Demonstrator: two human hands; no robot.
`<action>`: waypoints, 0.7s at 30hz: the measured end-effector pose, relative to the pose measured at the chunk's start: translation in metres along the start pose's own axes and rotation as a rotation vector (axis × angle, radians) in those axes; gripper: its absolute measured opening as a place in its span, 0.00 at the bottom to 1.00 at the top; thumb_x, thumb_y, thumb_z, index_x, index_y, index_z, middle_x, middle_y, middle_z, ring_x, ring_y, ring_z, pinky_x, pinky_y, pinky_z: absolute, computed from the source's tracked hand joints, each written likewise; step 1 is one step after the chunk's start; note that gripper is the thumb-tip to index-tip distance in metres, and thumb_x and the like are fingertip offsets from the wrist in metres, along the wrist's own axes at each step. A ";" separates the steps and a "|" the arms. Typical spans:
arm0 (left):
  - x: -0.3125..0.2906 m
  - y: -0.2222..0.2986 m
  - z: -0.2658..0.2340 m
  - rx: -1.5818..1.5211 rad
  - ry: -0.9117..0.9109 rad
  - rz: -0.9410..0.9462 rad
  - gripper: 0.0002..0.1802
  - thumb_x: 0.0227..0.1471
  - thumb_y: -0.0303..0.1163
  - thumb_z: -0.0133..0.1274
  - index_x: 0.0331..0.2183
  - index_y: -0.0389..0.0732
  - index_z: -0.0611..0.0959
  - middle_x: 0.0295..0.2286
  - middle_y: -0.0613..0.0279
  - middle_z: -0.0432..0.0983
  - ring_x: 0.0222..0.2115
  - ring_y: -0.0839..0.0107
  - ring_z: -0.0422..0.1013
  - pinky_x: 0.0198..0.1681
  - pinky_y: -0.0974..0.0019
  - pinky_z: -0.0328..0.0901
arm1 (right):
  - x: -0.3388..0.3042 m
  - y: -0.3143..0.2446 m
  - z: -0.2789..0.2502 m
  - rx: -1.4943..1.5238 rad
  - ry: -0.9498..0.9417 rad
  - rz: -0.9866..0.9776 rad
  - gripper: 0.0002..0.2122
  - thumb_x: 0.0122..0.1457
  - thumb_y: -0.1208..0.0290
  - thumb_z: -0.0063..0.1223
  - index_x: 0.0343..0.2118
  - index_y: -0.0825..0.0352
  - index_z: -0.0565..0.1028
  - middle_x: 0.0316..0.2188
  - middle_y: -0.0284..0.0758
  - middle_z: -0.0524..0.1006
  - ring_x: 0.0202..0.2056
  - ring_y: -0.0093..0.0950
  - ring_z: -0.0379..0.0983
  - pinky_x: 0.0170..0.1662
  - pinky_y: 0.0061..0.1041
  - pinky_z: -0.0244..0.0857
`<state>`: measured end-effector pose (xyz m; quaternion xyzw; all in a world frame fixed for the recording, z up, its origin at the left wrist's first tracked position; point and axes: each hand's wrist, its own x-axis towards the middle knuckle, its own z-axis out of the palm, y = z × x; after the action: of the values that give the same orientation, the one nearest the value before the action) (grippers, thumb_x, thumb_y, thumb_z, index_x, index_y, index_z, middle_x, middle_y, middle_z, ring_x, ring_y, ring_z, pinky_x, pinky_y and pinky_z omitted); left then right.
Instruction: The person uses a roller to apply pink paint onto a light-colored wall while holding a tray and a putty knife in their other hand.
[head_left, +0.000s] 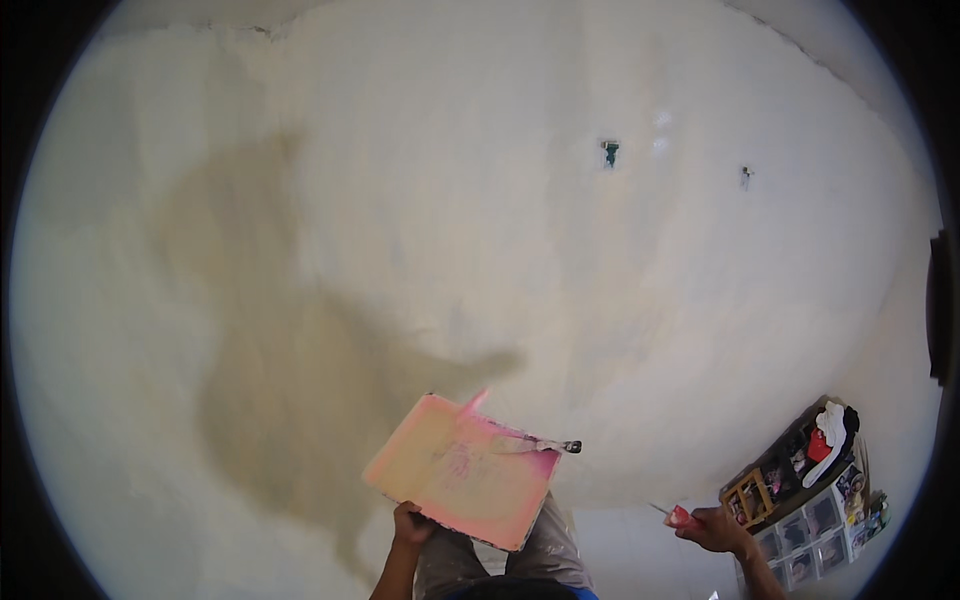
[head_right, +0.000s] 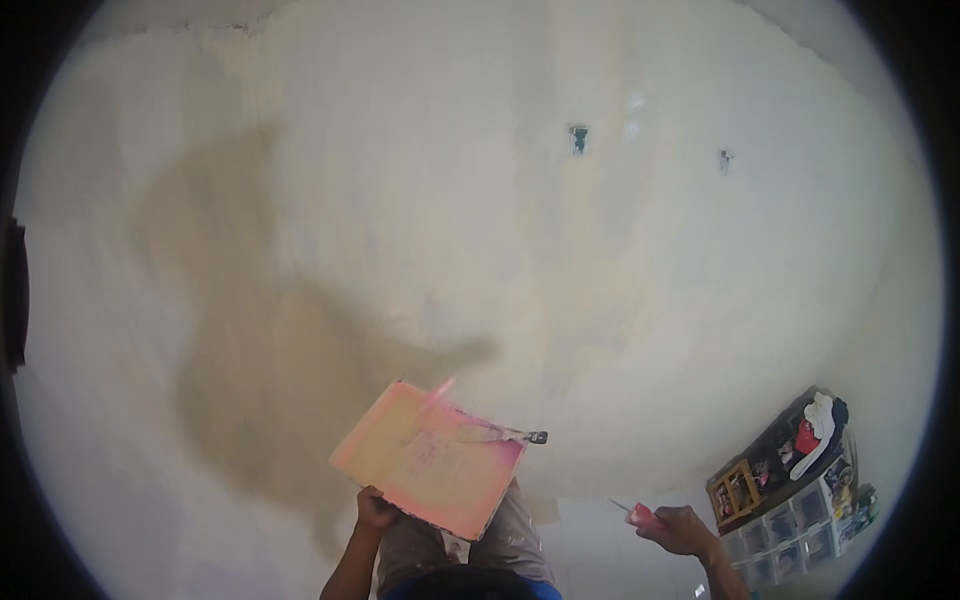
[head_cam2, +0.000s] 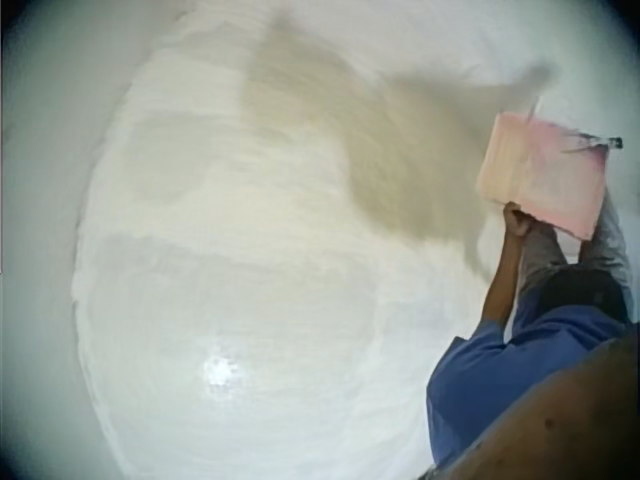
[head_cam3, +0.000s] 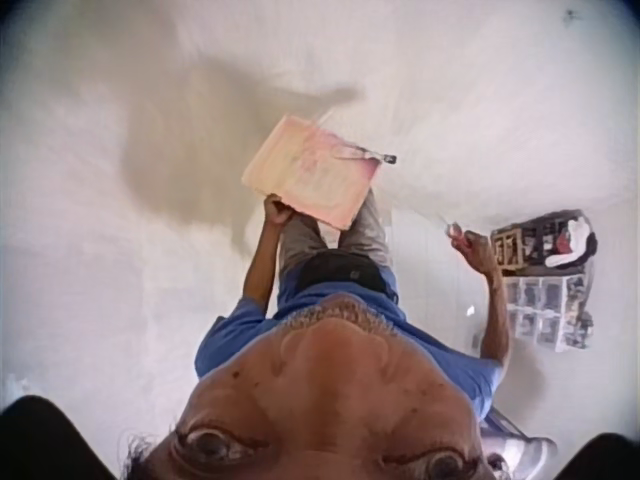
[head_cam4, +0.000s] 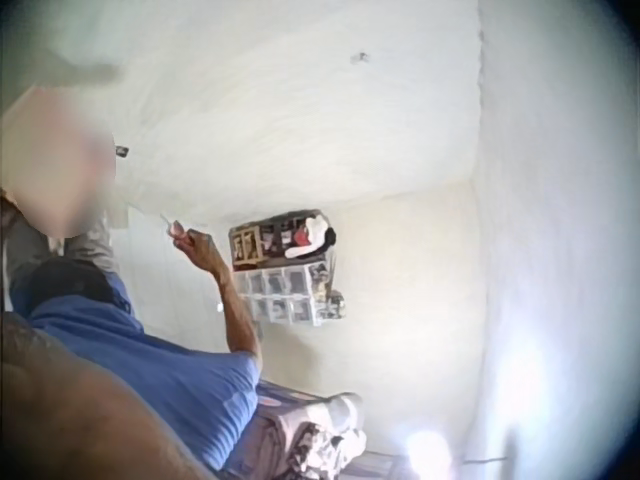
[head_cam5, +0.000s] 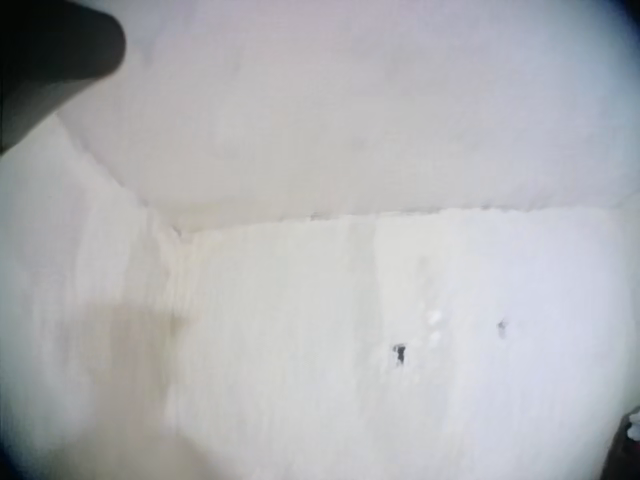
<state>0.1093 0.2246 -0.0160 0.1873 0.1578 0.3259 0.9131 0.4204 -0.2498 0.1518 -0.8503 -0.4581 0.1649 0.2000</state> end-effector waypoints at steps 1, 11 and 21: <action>-0.014 -0.004 -0.004 0.021 0.028 0.004 0.27 0.30 0.28 0.49 0.41 0.35 0.73 0.35 0.55 0.73 0.39 0.57 0.70 0.48 0.51 0.64 | -0.005 -0.006 0.010 0.065 0.077 0.019 0.21 0.54 0.53 0.54 0.22 0.72 0.74 0.18 0.45 0.75 0.23 0.40 0.74 0.29 0.32 0.67; -0.097 -0.003 0.078 -0.052 0.227 0.143 0.14 0.29 0.27 0.48 0.27 0.38 0.74 0.21 0.61 0.70 0.24 0.64 0.67 0.34 0.59 0.66 | 0.105 -0.130 -0.101 0.835 0.347 0.011 0.16 0.63 0.60 0.42 0.31 0.71 0.68 0.18 0.30 0.68 0.16 0.18 0.65 0.18 0.20 0.61; -0.027 -0.039 -0.014 -0.201 0.065 0.028 0.19 0.29 0.29 0.48 0.31 0.37 0.75 0.23 0.58 0.72 0.27 0.60 0.69 0.40 0.52 0.66 | 0.266 -0.222 -0.201 0.794 0.799 -0.252 0.18 0.65 0.63 0.37 0.50 0.70 0.66 0.18 0.30 0.67 0.13 0.16 0.62 0.15 0.18 0.58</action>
<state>0.1050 0.1825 -0.0411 0.0863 0.1510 0.3589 0.9170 0.4957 0.0482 0.4089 -0.6452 -0.3477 -0.0348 0.6794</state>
